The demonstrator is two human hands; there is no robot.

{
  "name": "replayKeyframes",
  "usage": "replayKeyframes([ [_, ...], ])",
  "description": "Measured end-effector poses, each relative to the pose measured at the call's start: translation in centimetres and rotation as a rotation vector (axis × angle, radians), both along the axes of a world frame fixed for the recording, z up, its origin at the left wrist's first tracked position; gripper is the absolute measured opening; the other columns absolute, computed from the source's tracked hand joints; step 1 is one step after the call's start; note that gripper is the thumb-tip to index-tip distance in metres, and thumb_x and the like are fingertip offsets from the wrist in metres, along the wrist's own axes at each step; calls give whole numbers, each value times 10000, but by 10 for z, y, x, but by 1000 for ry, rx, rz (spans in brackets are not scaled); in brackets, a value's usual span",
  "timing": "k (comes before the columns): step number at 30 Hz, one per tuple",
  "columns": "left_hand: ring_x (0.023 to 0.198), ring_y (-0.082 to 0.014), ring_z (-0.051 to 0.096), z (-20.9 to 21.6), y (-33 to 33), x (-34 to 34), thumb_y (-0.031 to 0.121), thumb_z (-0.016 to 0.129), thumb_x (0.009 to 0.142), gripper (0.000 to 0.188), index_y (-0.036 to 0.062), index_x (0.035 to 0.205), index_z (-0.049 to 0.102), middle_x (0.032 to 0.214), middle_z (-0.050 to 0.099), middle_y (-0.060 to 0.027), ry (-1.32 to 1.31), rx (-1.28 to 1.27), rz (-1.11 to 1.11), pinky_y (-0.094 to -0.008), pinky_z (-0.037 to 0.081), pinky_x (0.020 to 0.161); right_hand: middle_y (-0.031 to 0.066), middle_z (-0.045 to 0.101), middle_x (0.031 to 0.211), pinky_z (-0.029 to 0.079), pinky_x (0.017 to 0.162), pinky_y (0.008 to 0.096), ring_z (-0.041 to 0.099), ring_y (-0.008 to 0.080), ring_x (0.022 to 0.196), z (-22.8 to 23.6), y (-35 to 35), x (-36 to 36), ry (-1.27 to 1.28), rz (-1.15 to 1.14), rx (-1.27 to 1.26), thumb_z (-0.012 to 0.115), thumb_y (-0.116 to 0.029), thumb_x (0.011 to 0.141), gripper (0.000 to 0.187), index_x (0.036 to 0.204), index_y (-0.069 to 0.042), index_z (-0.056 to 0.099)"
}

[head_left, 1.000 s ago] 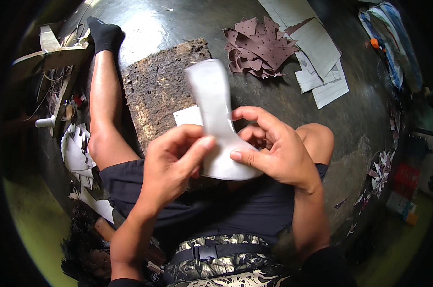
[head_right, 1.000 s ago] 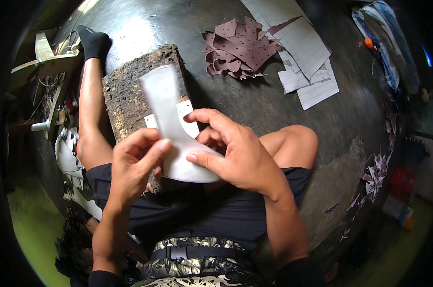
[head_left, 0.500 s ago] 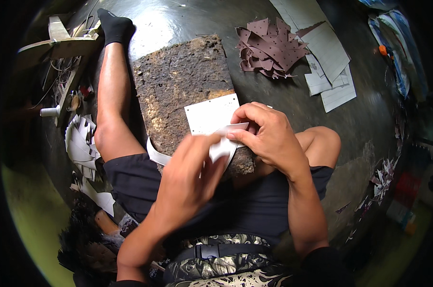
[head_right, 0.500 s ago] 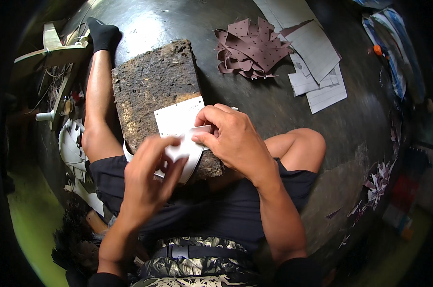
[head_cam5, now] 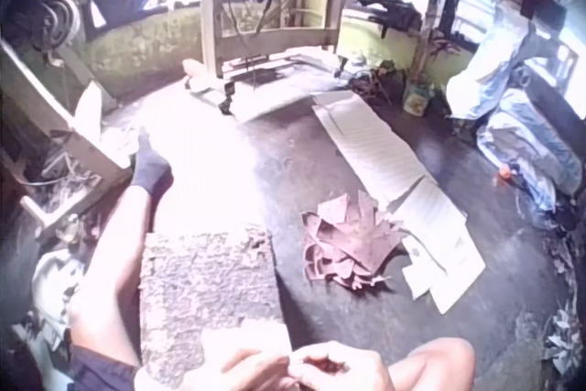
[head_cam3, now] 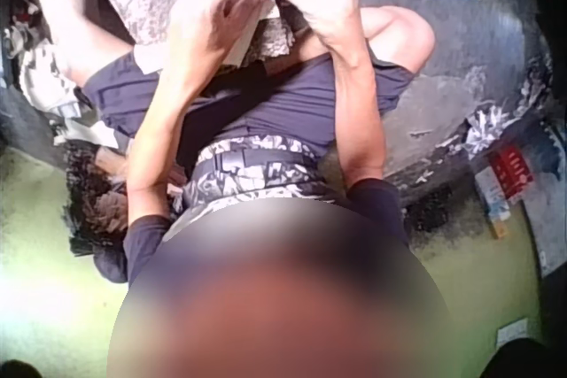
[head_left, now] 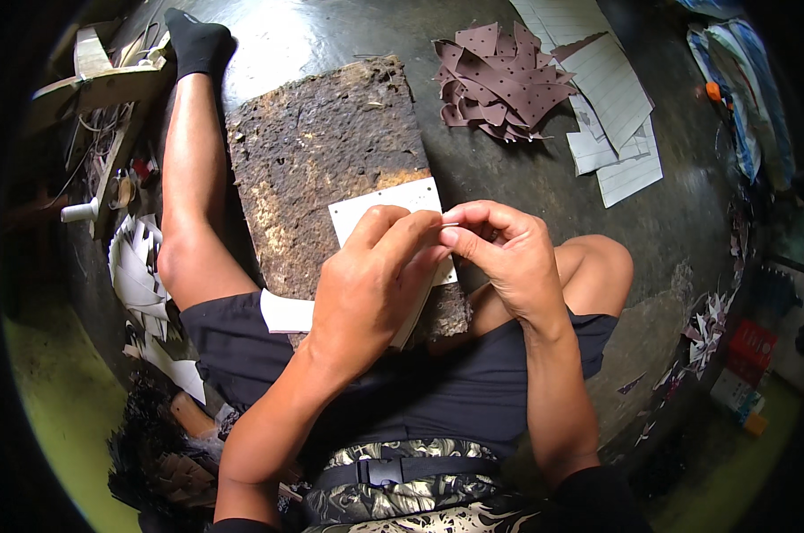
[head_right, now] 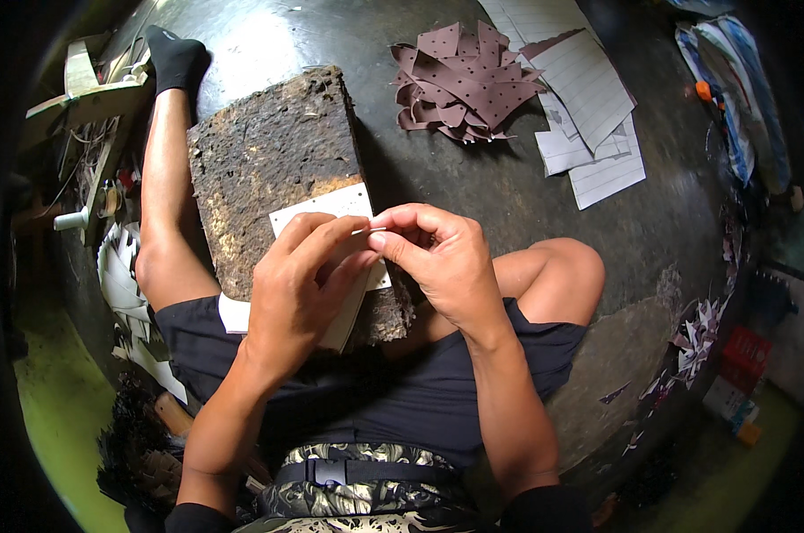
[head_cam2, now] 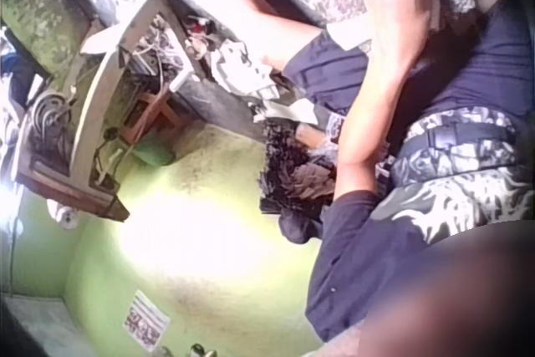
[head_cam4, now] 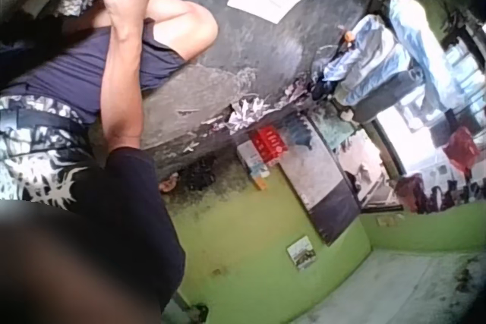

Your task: The person sits on the floor and repeatedly peels the backing off small white adhesive paper pieces. They hold each piece, remove the backing, and place the finished piece aside, repeating the process with multiple items.

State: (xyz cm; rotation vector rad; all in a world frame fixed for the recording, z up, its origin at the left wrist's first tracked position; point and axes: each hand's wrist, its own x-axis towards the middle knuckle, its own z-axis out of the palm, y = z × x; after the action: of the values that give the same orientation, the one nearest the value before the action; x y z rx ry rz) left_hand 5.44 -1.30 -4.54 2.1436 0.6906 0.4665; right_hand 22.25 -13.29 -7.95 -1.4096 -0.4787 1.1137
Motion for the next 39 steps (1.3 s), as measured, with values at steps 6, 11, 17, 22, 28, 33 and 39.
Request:
replayKeyframes([
  [6, 921, -311, 785, -5, 2, -5, 156, 887, 974, 284, 122, 1246, 812, 1131, 756, -92, 17, 53, -5, -443, 641, 765, 14, 810, 1033, 573, 814, 232, 705, 61, 928, -10, -2, 2, 170, -19, 50, 852, -58, 1055, 166, 1210, 1, 838],
  [11, 934, -294, 757, -5, 6, -4, 151, 902, 951, 291, 120, 1230, 824, 1102, 743, -80, 37, 171, -38, -432, 620, 793, -3, 778, 981, 563, 788, 224, 676, 46, 880, -6, 0, 0, 317, -65, 27, 836, -126, 1086, 164, 1204, -13, 823],
  [17, 937, -296, 752, -7, 5, -3, 137, 911, 938, 307, 98, 1229, 823, 1087, 734, -85, 9, 182, -51, -430, 617, 799, -45, 728, 887, 543, 686, 206, 620, 15, 755, 1, 9, -6, 86, -68, -85, 821, -245, 1120, 234, 1109, -13, 799],
  [22, 933, -294, 753, -8, 4, -3, 134, 917, 930, 300, 94, 1215, 830, 1081, 736, -85, 10, 175, -40, -418, 620, 791, -32, 735, 893, 551, 702, 213, 633, 23, 772, 1, 9, -8, 145, -91, -99, 815, -223, 1124, 220, 1121, -3, 805],
  [28, 875, -266, 727, -10, 7, -4, 170, 930, 920, 291, 124, 1196, 848, 1065, 740, -51, 4, 284, -56, -406, 603, 739, -8, 740, 955, 565, 741, 224, 656, 47, 818, -5, 4, -4, 226, -59, -98, 805, -216, 1129, 224, 1172, 4, 792],
  [33, 843, -248, 695, -10, 9, -3, 176, 935, 912, 293, 143, 1192, 855, 1063, 739, -35, 9, 328, -64, -401, 588, 711, -1, 740, 977, 570, 748, 225, 663, 57, 826, -10, 2, -1, 297, -44, -81, 803, -212, 1129, 225, 1187, 4, 781],
  [39, 823, -245, 665, -9, 12, -3, 172, 938, 908, 300, 149, 1196, 856, 1057, 736, -32, 34, 371, -84, -396, 570, 691, -14, 739, 949, 558, 739, 220, 651, 47, 812, -12, 6, 0, 271, -39, -68, 803, -228, 1131, 228, 1168, -4, 788],
])
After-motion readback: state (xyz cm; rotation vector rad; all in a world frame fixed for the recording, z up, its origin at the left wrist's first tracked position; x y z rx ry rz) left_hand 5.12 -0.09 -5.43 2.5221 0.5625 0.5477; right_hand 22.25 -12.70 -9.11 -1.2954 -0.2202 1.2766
